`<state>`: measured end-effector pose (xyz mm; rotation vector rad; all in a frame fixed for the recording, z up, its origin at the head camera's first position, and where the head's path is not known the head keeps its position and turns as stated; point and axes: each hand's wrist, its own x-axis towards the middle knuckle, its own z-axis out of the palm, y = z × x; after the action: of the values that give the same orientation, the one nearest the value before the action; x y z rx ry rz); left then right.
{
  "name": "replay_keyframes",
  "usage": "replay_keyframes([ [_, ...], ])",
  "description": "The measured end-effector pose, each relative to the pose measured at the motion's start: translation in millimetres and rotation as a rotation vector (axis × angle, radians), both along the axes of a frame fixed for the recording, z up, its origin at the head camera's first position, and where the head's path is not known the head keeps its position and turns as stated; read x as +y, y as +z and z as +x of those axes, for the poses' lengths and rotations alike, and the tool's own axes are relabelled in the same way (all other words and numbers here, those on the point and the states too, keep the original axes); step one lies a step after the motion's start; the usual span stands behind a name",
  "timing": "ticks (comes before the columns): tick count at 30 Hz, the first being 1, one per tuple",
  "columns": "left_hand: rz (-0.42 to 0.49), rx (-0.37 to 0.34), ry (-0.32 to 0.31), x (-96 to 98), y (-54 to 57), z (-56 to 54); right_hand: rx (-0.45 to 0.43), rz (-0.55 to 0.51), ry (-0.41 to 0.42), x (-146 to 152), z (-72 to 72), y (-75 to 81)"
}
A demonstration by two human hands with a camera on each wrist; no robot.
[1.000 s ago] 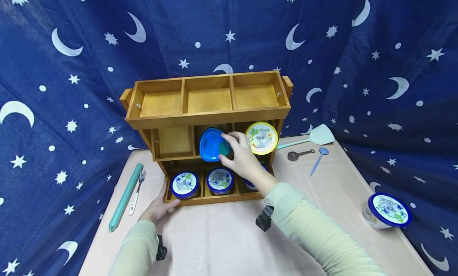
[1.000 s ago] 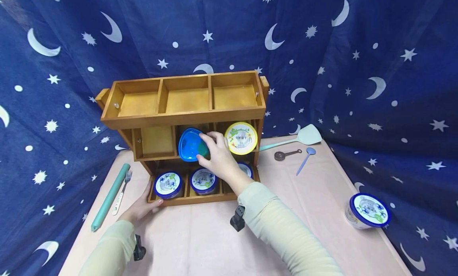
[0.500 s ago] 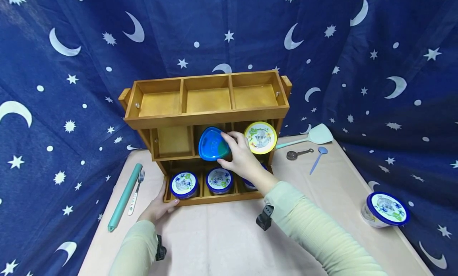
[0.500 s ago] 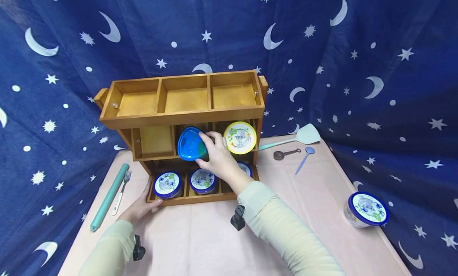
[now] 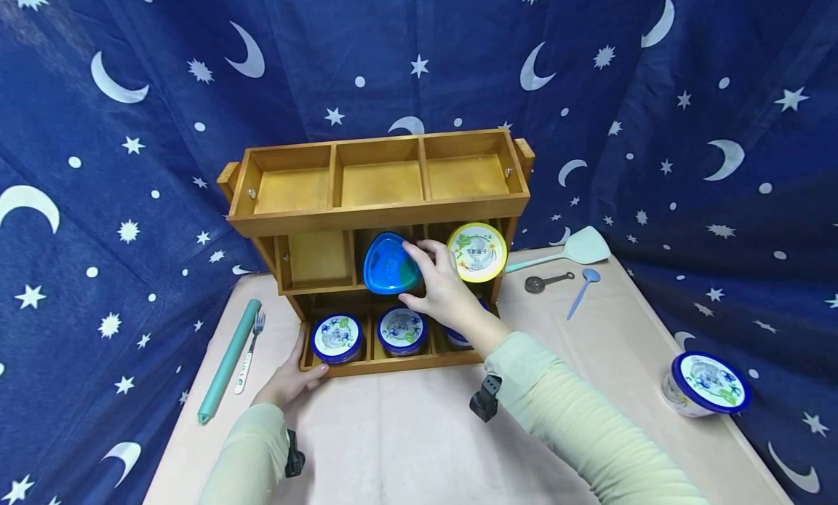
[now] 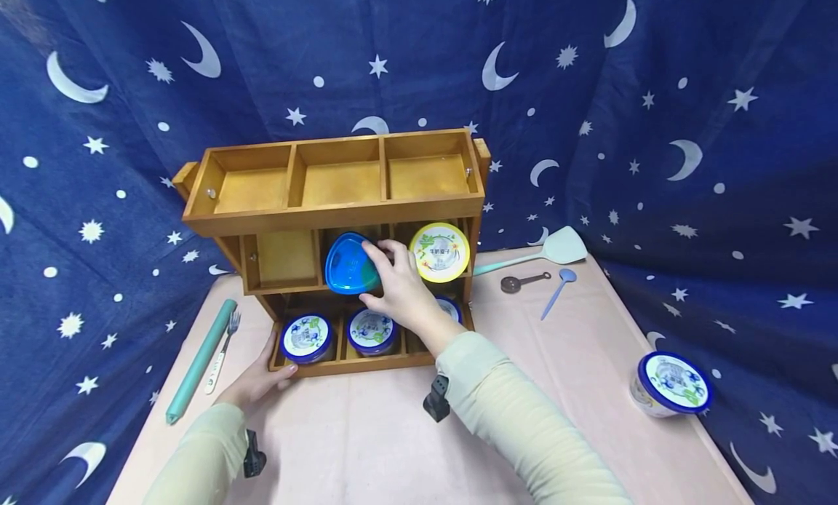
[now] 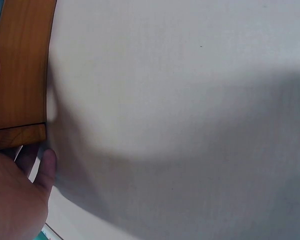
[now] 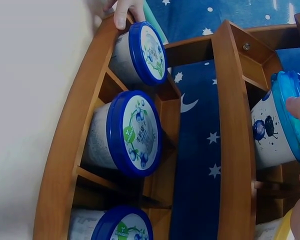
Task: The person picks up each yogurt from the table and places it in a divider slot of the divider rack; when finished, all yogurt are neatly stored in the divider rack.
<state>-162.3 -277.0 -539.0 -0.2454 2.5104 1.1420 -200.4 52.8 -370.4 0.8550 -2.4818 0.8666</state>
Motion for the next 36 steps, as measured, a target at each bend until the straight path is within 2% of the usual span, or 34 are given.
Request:
replay_keyframes([
  [10, -0.005, 0.005, -0.006, -0.3, -0.5, 0.3, 0.039, -0.038, 0.058, 12, 3.3, 1.8],
  [21, 0.037, -0.016, 0.023, -0.8, -1.8, -0.7, 0.039, -0.063, 0.08, 40, 15.5, 17.2],
  [30, 0.003, 0.0, 0.0, 0.9, 4.8, 1.9, -0.006, -0.068, 0.018, 80, 18.6, 23.4],
  [36, 0.011, -0.012, 0.009, 1.4, 5.0, 2.6, 0.004, -0.054, -0.036, 106, 17.9, 23.6],
])
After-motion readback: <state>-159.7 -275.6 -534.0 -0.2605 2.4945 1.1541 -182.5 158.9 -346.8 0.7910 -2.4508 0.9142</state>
